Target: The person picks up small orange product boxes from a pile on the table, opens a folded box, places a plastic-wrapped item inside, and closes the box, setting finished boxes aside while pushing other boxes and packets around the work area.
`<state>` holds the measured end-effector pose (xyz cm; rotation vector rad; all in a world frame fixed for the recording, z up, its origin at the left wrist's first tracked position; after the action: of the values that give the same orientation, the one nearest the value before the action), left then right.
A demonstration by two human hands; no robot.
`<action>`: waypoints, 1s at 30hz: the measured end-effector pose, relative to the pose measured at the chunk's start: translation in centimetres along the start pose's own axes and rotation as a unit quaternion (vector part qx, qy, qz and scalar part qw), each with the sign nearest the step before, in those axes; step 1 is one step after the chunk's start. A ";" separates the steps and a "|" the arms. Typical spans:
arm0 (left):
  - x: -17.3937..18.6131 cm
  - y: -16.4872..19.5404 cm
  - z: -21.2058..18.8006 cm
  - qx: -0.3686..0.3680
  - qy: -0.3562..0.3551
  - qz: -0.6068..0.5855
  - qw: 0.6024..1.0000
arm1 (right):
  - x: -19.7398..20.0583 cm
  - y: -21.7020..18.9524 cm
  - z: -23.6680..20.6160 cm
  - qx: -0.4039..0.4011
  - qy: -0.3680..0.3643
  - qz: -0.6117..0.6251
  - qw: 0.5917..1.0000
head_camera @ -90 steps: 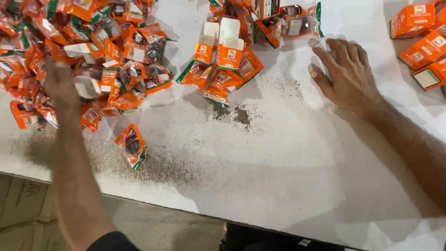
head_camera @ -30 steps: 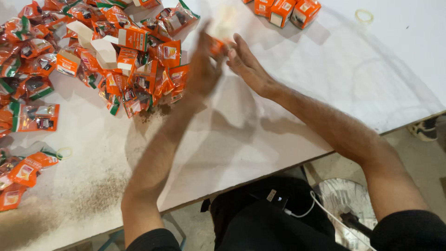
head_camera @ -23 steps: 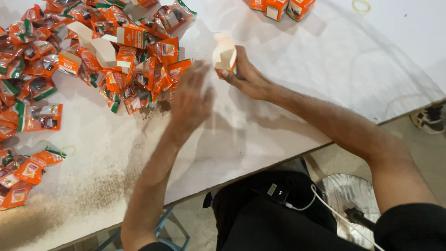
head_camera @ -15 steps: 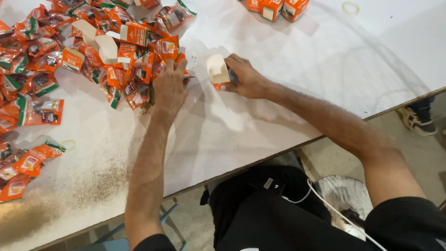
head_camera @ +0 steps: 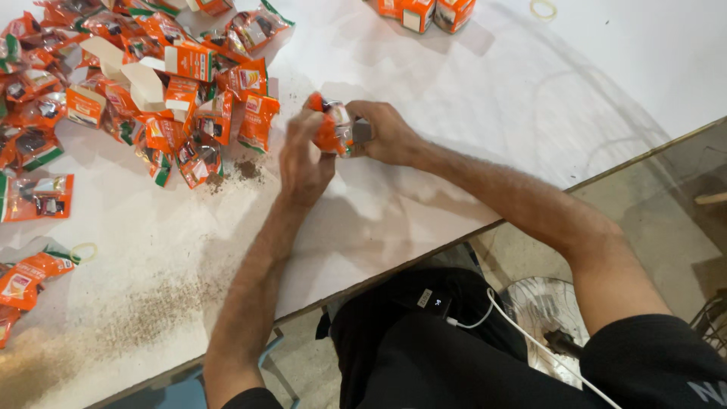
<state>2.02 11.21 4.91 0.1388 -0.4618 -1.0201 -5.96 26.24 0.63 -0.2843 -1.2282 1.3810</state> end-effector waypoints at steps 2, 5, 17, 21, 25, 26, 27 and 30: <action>-0.7 0.0 -0.1 -0.002 -0.052 0.082 0.995 | -0.1 -0.2 0.0 -0.003 0.001 0.038 0.999; -0.7 0.3 -0.5 -0.004 -0.097 0.180 0.979 | -0.5 -0.1 -0.3 -0.013 0.008 0.026 1.000; -1.8 -0.7 0.2 0.143 -0.065 0.129 0.979 | -0.7 -0.5 -0.2 0.025 0.006 0.015 1.000; -0.8 -4.0 -1.6 0.369 0.039 0.023 0.928 | -0.6 -1.4 -0.5 0.056 0.005 0.021 0.998; -2.6 -7.5 -3.1 0.446 -0.017 -0.046 0.894 | -1.0 -0.7 -1.0 -0.013 0.004 0.089 0.996; -2.9 -8.0 -3.3 0.445 -0.016 -0.052 0.894 | -1.0 -0.8 -1.0 -0.007 0.011 0.079 0.997; -3.0 -8.3 -3.5 0.440 -0.017 -0.046 0.897 | -1.0 -0.9 -1.0 0.000 0.019 0.069 0.997; -2.9 -8.8 -3.8 0.427 -0.045 -0.038 0.902 | -1.3 -2.2 -1.0 0.111 0.012 -0.056 0.992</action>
<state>-4.52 8.65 -2.26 0.9048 -0.9761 -0.8392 -3.59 25.12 1.27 -0.0750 -1.0451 1.3978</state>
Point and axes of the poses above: each hand's wrist, its own z-axis towards the middle knuckle, its own x-axis out of the back of the hand, y = z × x, the point moved 6 cm from there along z, towards the middle knuckle, and after that the axes turned 5 degrees about y, right-handed, at the moved point
